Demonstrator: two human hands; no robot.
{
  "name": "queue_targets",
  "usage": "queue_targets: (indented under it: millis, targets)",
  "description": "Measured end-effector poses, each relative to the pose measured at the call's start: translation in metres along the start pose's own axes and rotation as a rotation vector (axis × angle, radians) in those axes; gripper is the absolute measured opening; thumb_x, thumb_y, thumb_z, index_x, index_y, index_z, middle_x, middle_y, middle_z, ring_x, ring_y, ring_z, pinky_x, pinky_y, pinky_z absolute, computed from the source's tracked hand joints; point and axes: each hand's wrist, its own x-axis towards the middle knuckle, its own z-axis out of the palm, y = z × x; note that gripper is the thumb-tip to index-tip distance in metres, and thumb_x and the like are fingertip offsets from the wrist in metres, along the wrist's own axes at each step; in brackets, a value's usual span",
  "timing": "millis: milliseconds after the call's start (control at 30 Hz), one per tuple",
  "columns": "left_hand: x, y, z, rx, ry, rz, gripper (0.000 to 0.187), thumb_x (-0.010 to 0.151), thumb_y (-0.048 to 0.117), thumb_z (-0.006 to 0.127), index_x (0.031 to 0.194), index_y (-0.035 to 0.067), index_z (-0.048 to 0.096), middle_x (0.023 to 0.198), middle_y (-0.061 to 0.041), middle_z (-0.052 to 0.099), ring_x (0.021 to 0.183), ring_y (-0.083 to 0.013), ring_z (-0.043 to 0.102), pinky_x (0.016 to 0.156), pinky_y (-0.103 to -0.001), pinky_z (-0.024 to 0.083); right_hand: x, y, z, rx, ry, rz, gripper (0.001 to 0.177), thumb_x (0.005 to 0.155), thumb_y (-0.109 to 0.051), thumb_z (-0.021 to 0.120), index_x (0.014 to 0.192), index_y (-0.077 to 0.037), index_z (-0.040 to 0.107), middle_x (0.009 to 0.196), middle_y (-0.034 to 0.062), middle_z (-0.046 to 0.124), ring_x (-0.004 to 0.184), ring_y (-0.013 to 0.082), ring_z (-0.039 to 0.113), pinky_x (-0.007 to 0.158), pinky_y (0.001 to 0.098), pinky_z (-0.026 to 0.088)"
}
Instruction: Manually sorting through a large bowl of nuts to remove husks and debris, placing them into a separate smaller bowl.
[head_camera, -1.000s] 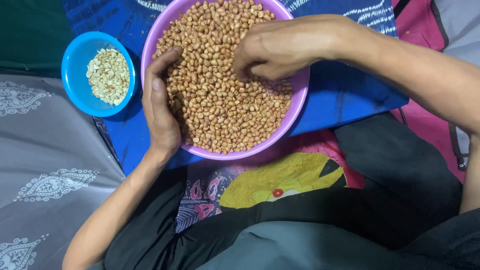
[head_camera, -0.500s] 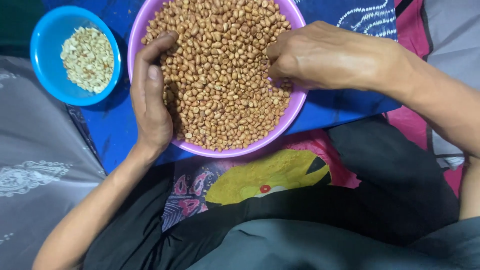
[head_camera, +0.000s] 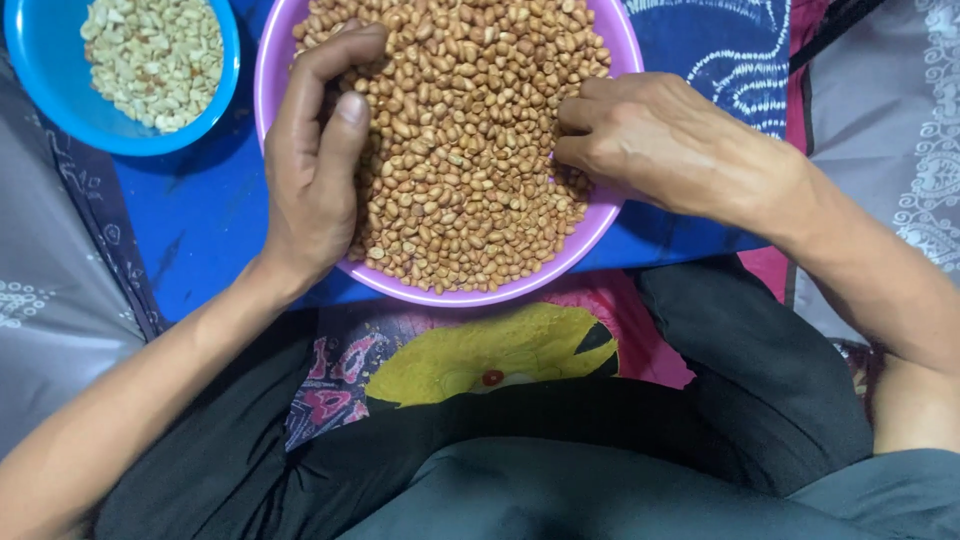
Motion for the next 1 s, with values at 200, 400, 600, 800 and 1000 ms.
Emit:
queue_targets:
  millis: [200, 400, 600, 800, 1000]
  targets:
    - [0.001, -0.002, 0.001, 0.01, 0.017, 0.024, 0.038, 0.113, 0.022, 0.037, 0.14, -0.004, 0.045, 0.145, -0.021, 0.049, 0.141, -0.0357, 0.048, 0.126, -0.049, 0.039, 0.006, -0.001, -0.007, 0.156, -0.001, -0.027, 0.01, 0.084, -0.011, 0.071, 0.086, -0.003, 0.067, 0.086, 0.0088, 0.06, 0.079, 0.0296, 0.062, 0.074, 0.0431, 0.052]
    - [0.001, -0.001, 0.001, 0.053, 0.038, 0.022, 0.038, 0.113, 0.025, 0.038, 0.138, -0.002, 0.049, 0.145, -0.019, 0.052, 0.142, -0.0347, 0.049, 0.124, -0.049, 0.04, -0.025, 0.039, -0.026, 0.222, 0.081, 0.065, 0.024, 0.088, -0.016, 0.08, 0.101, 0.003, 0.072, 0.098, 0.0143, 0.068, 0.084, 0.0264, 0.066, 0.077, 0.039, 0.057]
    - [-0.002, -0.014, 0.007, 0.053, 0.103, 0.036, 0.034, 0.109, 0.029, 0.045, 0.13, 0.003, 0.054, 0.14, -0.018, 0.051, 0.137, -0.0344, 0.049, 0.121, -0.05, 0.043, 0.011, 0.033, -0.056, 0.453, 0.25, 0.255, 0.008, 0.1, 0.011, 0.074, 0.106, 0.006, 0.072, 0.089, 0.0094, 0.064, 0.074, 0.0172, 0.052, 0.07, 0.0286, 0.041]
    - [-0.005, -0.035, 0.018, 0.172, 0.143, -0.035, 0.033, 0.104, 0.031, 0.053, 0.123, 0.004, 0.059, 0.144, -0.021, 0.048, 0.143, -0.0401, 0.041, 0.123, -0.06, 0.034, 0.141, 0.016, -0.058, 0.443, 0.241, 0.0, 0.012, 0.095, 0.005, 0.072, 0.106, 0.006, 0.071, 0.092, 0.0117, 0.066, 0.076, 0.0187, 0.057, 0.068, 0.029, 0.045]
    - [-0.01, -0.016, 0.008, 0.017, 0.147, -0.043, 0.022, 0.093, 0.017, 0.057, 0.106, 0.001, 0.062, 0.092, -0.011, 0.071, 0.081, -0.0245, 0.065, 0.078, -0.039, 0.052, 0.28, -0.026, -0.026, 0.148, 0.298, -0.349, 0.015, 0.074, -0.005, 0.08, 0.086, -0.002, 0.073, 0.085, 0.0115, 0.07, 0.067, 0.0324, 0.062, 0.065, 0.0433, 0.051]
